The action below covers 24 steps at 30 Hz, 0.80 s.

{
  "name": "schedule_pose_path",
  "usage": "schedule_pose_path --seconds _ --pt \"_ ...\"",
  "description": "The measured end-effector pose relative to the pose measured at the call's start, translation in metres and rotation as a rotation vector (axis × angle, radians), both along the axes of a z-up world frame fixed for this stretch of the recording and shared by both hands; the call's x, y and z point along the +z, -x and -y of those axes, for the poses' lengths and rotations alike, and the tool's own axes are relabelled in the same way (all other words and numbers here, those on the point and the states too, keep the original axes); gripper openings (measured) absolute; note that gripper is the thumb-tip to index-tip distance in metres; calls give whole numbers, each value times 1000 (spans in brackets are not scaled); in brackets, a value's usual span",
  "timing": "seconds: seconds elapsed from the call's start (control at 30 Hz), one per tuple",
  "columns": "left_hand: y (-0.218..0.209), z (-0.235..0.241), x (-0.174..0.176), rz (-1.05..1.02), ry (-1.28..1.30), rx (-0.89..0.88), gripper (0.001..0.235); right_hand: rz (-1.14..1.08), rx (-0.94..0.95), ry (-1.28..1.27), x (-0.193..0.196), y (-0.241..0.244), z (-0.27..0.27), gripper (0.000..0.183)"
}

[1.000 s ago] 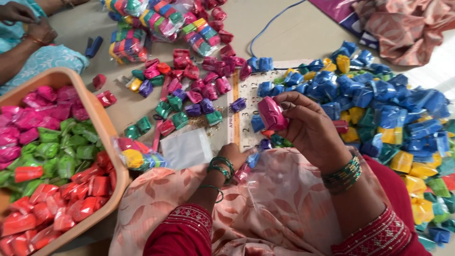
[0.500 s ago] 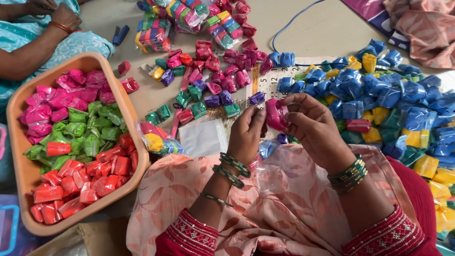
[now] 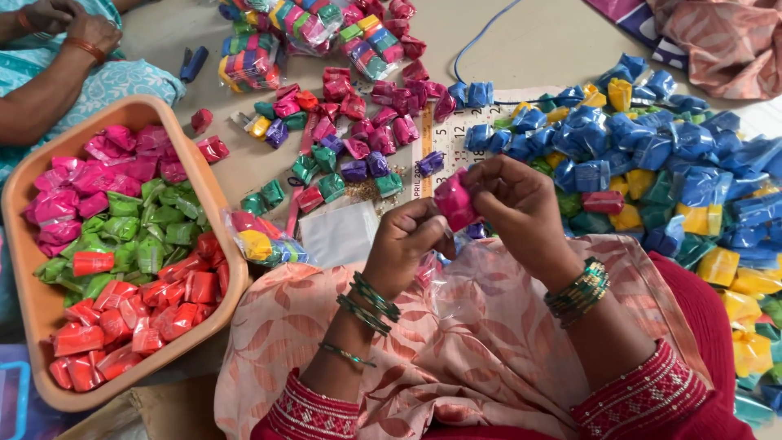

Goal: The person packages small colorful wrapped items into plastic bags.

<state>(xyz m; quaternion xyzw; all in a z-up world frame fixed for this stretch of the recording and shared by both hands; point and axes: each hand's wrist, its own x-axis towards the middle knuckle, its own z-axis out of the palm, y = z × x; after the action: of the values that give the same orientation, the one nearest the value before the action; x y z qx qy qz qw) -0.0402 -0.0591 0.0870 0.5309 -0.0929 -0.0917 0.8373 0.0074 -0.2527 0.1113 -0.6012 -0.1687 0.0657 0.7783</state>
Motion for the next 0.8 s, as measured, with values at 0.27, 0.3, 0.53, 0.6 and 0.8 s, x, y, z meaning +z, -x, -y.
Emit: schedule_pose_path --seconds 0.27,0.3,0.53,0.6,0.8 --pt "-6 -1 -25 -40 -15 117 17 53 -48 42 -6 4 -3 13" --pt "-10 -7 -32 -70 -9 210 21 38 -42 21 -9 4 -2 11" --pt "2 -15 -11 -232 283 62 23 -80 73 123 27 6 6 13" --pt "3 -16 -7 -265 418 -3 23 -282 262 9 51 10 5 37" --pt "2 -20 -19 -289 550 -136 29 -132 489 36 71 17 0 85"
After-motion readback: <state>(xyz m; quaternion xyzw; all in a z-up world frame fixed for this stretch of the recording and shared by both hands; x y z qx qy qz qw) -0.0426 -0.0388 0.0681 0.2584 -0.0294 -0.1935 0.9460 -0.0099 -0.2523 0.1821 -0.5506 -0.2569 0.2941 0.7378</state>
